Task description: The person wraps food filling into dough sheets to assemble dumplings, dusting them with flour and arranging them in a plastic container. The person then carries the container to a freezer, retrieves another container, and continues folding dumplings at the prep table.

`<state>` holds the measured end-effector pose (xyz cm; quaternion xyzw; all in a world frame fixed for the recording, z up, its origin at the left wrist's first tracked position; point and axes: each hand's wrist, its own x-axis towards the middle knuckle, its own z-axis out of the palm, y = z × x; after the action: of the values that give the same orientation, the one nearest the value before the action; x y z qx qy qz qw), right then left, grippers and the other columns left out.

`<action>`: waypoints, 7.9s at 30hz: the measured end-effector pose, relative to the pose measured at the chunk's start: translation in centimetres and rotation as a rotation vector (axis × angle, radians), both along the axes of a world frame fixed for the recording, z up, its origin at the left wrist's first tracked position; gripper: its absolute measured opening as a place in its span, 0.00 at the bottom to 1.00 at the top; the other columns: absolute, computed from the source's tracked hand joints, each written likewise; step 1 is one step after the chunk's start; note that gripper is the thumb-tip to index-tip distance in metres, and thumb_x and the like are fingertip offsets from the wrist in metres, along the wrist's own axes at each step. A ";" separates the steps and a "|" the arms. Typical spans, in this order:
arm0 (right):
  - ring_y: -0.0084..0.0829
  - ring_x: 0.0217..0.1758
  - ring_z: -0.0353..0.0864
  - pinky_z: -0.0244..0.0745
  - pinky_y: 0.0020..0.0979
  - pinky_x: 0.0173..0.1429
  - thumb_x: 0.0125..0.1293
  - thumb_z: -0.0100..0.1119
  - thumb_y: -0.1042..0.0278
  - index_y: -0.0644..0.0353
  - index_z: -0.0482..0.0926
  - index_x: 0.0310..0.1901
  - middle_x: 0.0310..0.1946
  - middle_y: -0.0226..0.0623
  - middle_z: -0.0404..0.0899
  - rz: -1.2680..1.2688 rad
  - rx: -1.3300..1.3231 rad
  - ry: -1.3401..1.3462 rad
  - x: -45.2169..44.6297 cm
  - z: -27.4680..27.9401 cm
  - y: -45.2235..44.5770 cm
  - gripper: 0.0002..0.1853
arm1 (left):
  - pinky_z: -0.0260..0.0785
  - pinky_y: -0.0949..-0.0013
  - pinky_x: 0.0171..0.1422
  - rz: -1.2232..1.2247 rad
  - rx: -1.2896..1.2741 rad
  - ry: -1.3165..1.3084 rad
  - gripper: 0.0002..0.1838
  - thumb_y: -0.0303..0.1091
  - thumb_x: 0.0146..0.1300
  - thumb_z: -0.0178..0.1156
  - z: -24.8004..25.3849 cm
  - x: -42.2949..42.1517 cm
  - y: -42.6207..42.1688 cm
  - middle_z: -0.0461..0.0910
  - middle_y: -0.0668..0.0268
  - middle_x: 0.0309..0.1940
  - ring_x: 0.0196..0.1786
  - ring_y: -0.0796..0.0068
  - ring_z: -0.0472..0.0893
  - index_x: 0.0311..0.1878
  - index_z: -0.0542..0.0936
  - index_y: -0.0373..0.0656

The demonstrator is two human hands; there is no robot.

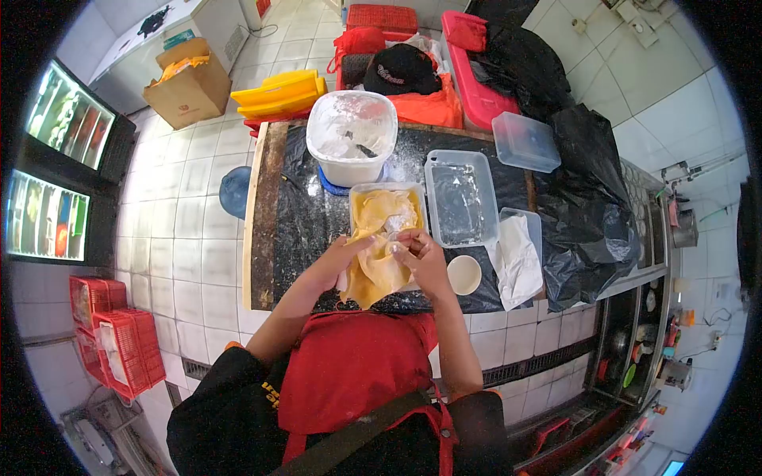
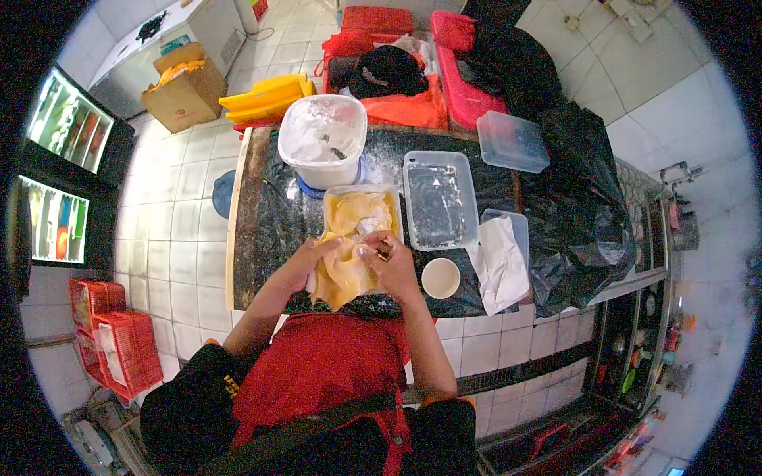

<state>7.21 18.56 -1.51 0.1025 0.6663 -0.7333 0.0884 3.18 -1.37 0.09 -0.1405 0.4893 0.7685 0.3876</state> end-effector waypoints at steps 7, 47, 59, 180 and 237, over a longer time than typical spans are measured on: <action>0.21 0.41 0.79 0.75 0.25 0.47 0.61 0.69 0.71 0.60 0.76 0.46 0.37 0.28 0.79 0.059 0.082 0.070 -6.9 -0.3 0.6 0.14 | 0.77 0.69 0.46 -0.225 -0.247 0.287 0.15 0.33 0.62 0.68 0.1 1.1 -2.2 0.85 0.62 0.43 0.42 0.75 0.84 0.49 0.82 0.37; 0.34 0.52 0.81 0.75 0.34 0.57 0.56 0.68 0.74 0.60 0.76 0.57 0.47 0.39 0.81 0.053 0.650 0.408 -10.4 -5.0 -1.3 0.25 | 0.76 0.52 0.54 -1.003 -1.076 1.021 0.24 0.49 0.70 0.52 1.3 -5.0 -1.9 0.69 0.49 0.67 0.44 0.48 0.84 0.50 0.82 0.35; 0.38 0.50 0.79 0.73 0.37 0.57 0.57 0.70 0.70 0.57 0.80 0.52 0.42 0.34 0.84 0.021 0.692 0.597 -3.6 6.6 -3.3 0.20 | 0.74 0.56 0.63 0.186 0.430 0.082 0.24 0.44 0.71 0.54 0.1 -2.3 -3.6 0.78 0.56 0.57 0.57 0.61 0.81 0.65 0.70 0.40; 0.31 0.45 0.84 0.77 0.30 0.51 0.60 0.69 0.70 0.62 0.76 0.50 0.42 0.42 0.84 0.111 0.359 0.147 -6.8 -3.0 -1.4 0.18 | 0.79 0.55 0.44 -0.208 -1.072 1.264 0.32 0.48 0.60 0.66 -1.3 1.3 -1.6 0.75 0.65 0.64 0.42 0.56 0.86 0.67 0.72 0.52; 0.49 0.77 0.55 0.50 0.46 0.77 0.70 0.57 0.58 0.54 0.79 0.59 0.74 0.51 0.58 -0.037 1.068 0.543 1.2 3.7 0.9 0.19 | 0.78 0.68 0.52 0.064 -0.142 0.459 0.22 0.30 0.59 0.71 3.0 0.6 3.7 0.84 0.64 0.47 0.47 0.73 0.84 0.57 0.78 0.39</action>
<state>8.46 19.50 2.22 -0.0468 0.9395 -0.2984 -0.1617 3.82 2.33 3.05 -0.0048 0.6127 0.7559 0.2308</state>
